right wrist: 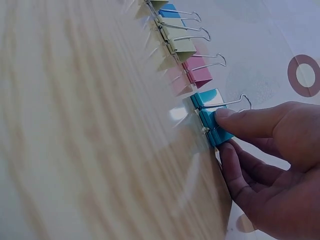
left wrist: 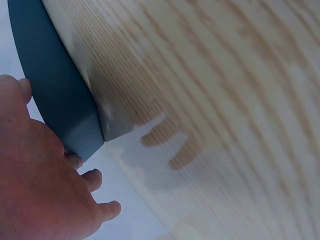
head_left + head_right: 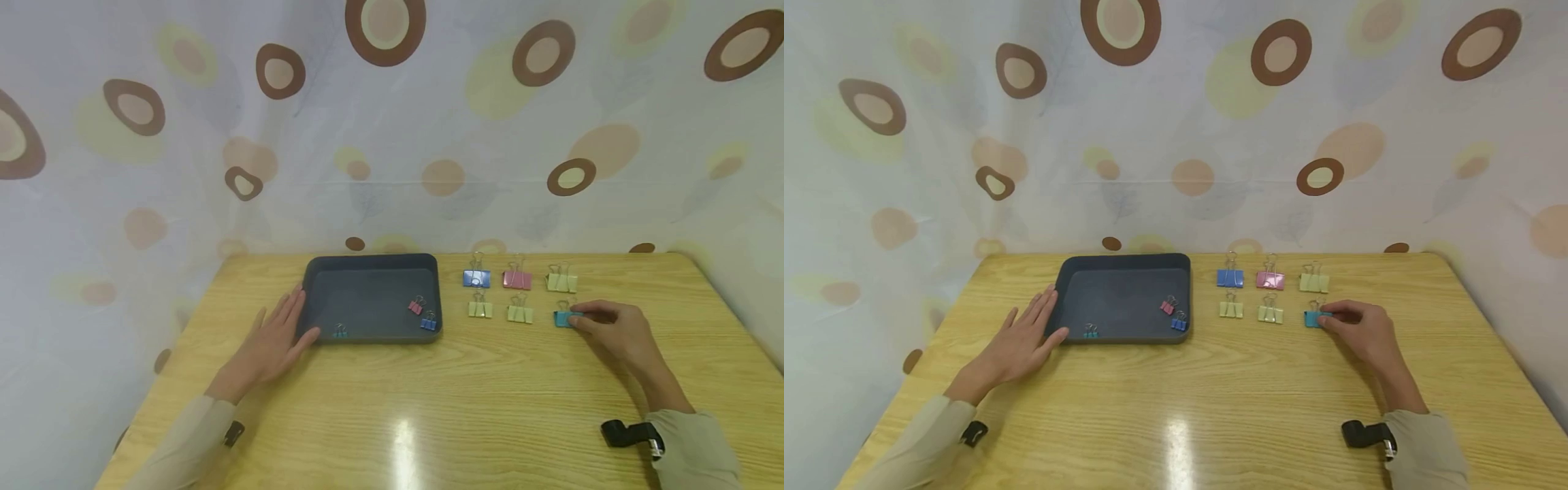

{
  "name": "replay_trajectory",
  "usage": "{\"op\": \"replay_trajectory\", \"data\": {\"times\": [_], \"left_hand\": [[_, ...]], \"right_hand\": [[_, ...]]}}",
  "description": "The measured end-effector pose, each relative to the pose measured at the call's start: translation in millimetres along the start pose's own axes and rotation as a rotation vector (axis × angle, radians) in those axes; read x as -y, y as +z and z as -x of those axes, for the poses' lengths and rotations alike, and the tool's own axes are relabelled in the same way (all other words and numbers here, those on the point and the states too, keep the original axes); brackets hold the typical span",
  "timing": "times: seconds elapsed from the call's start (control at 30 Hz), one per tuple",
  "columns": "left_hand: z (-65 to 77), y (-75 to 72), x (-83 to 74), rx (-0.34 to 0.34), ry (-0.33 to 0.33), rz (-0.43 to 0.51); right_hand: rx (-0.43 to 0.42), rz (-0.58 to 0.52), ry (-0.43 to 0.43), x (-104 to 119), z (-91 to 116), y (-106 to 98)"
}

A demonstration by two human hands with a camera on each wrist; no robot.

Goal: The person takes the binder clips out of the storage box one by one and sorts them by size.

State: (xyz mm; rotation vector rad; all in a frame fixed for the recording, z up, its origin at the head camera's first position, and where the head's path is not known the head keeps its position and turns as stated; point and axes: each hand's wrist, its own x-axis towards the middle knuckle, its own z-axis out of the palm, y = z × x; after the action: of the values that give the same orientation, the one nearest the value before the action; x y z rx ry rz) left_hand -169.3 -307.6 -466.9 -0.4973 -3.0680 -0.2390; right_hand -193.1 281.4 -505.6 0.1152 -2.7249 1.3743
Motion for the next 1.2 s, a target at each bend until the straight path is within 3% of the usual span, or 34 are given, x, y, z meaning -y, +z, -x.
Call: {"op": "replay_trajectory", "data": {"times": [0.33,0.53,0.77,1.2], "left_hand": [[1.1,1.0,0.5,0.000,0.000,0.003],[0.7,2.1,0.4,0.001,-0.001,-0.018],[1.2,-2.3,-1.7,0.009,-0.006,-0.025],[2.3,-3.3,-1.3,0.019,-0.019,-0.045]], "right_hand": [[0.001,0.008,0.014,-2.7,0.0,-0.2],[-0.036,-0.057,-0.021,-0.2,2.6,-11.5],[-0.056,-0.124,-0.073,17.0,5.9,-19.4],[-0.004,-0.117,-0.139,53.7,3.4,1.2]]}}
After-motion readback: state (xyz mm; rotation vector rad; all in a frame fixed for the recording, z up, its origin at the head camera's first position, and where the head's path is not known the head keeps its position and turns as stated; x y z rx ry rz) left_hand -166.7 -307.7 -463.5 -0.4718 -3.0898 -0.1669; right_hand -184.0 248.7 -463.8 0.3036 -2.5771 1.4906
